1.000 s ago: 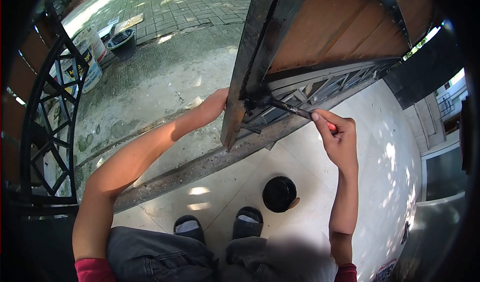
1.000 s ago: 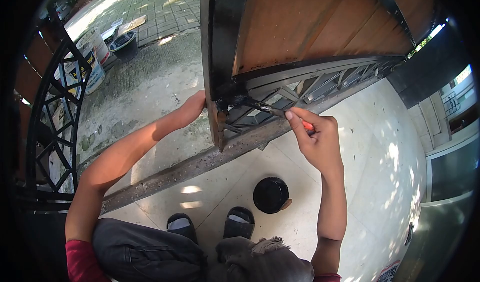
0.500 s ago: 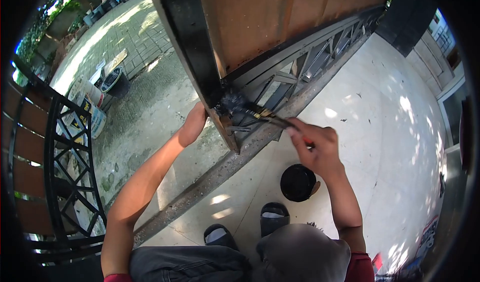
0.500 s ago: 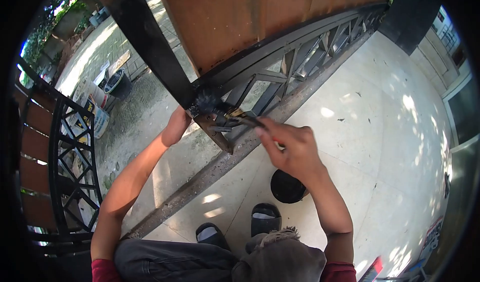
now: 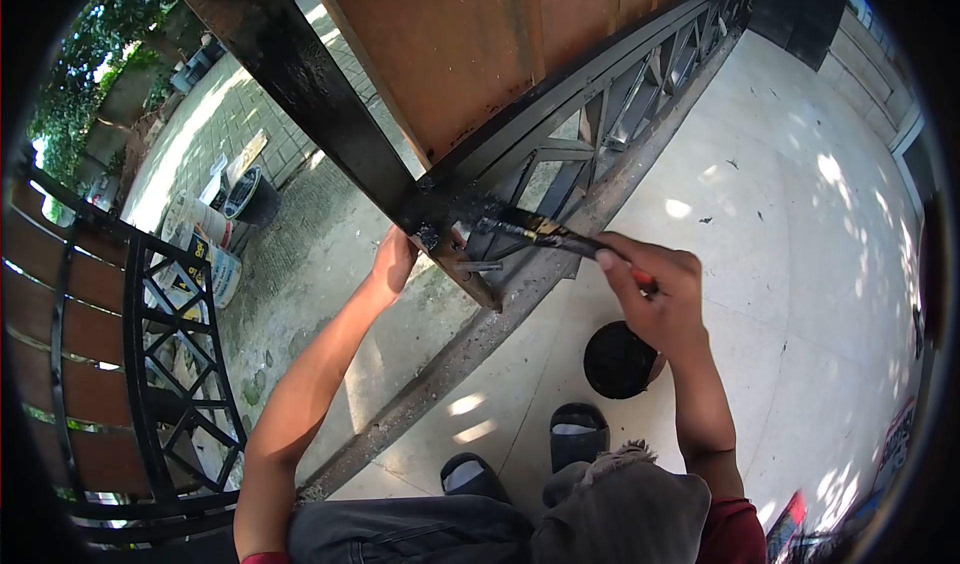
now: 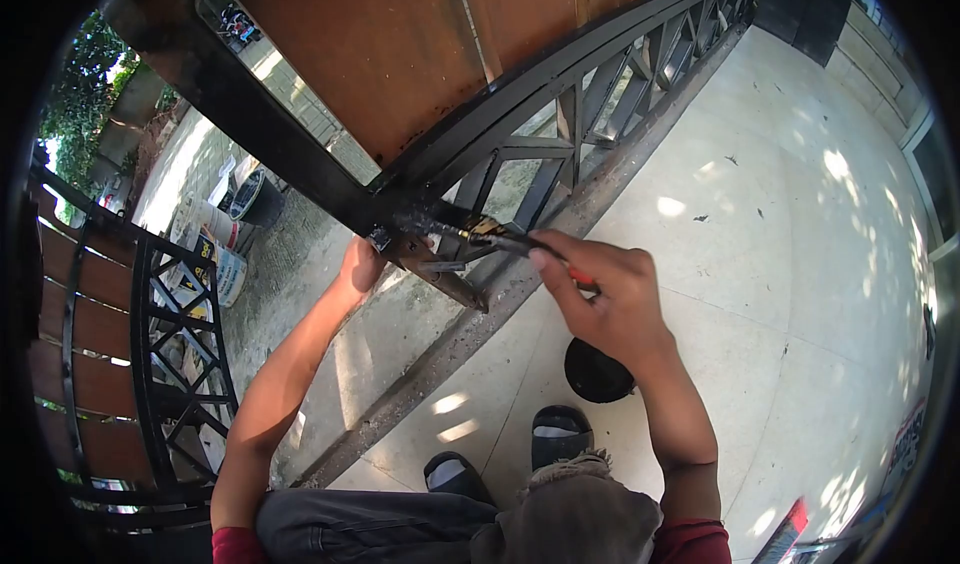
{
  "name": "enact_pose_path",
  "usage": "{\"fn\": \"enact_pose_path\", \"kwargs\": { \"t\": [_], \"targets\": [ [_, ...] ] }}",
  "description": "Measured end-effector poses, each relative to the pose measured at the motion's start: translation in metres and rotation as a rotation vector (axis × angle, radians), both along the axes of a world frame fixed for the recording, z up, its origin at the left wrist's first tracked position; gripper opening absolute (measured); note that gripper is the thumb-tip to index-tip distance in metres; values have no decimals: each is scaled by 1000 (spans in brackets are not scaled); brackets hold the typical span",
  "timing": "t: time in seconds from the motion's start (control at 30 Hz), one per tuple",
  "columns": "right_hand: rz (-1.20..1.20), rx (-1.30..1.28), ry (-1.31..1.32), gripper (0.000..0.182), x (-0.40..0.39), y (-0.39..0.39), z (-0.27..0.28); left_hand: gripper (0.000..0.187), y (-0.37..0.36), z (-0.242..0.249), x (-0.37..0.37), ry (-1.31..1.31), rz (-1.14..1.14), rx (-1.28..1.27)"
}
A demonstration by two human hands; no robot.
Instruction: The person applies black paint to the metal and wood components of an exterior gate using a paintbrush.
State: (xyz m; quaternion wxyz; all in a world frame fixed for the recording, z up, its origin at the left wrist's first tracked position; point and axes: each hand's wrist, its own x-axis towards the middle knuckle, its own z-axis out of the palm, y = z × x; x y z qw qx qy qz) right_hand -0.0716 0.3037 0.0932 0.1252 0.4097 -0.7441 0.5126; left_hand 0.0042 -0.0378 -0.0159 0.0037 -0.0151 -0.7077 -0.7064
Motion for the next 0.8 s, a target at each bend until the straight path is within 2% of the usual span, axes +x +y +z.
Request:
{"fn": "enact_pose_path", "kwargs": {
  "t": [0.03, 0.1, 0.13, 0.2, 0.23, 0.3, 0.33, 0.37, 0.43, 0.47, 0.5, 0.53, 0.57, 0.63, 0.67, 0.73, 0.8],
  "targets": [
    [8, -56, 44, 15, -5, 0, 5, 48, -3, -8, -1, 0, 7, 1],
    [87, -82, 70, 14, -6, -8, 19, 47, -4, -25, -4, 0, 204, 68],
    [90, -82, 71, 14, -6, -13, 21, 47, -3, -26, -4, 1, 207, 69],
    [162, 175, 238, 14, -6, -21, 24, 35, 2, -24, -3, 171, 427, -608],
    [167, 173, 237, 14, -8, -22, 29, 35, 4, -15, -1, 168, 432, -610],
    [69, 98, 299, 13, -12, -23, 45, 49, 6, 1, -1, 32, 95, -98],
    [92, 42, 279, 14, -11, -25, 47, 48, 6, -2, -2, 56, 119, -43],
    [95, 45, 279, 14, -10, -25, 47, 48, 11, -3, -2, 57, 122, -40],
    [171, 162, 233, 15, -5, -24, 43, 47, 21, 1, 0, 128, 453, -376],
    [84, 142, 250, 16, -9, -22, 43, 47, 20, 6, 1, 126, 452, -373],
    [-2, 125, 264, 17, -15, -18, 42, 46, 21, 17, 1, 91, 276, -239],
    [-88, 115, 169, 17, -17, -10, 41, 46, 20, 21, -1, 57, 99, -103],
    [-148, 88, 130, 17, -20, 0, 38, 46, 18, 20, -3, 53, 94, -93],
    [-270, 44, -120, 15, -16, 25, 25, 44, 18, 14, -5, 80, 94, -10],
    [-282, 73, -135, 15, -16, 36, 17, 30, 16, 12, -5, 81, 118, 19],
    [-247, -41, -429, 19, -8, 67, -4, 29, 10, -1, -4, 105, 188, -87],
    [-302, 52, -470, 22, 11, 87, -13, 32, 13, 7, -4, 66, 136, -79]
  ]
}}
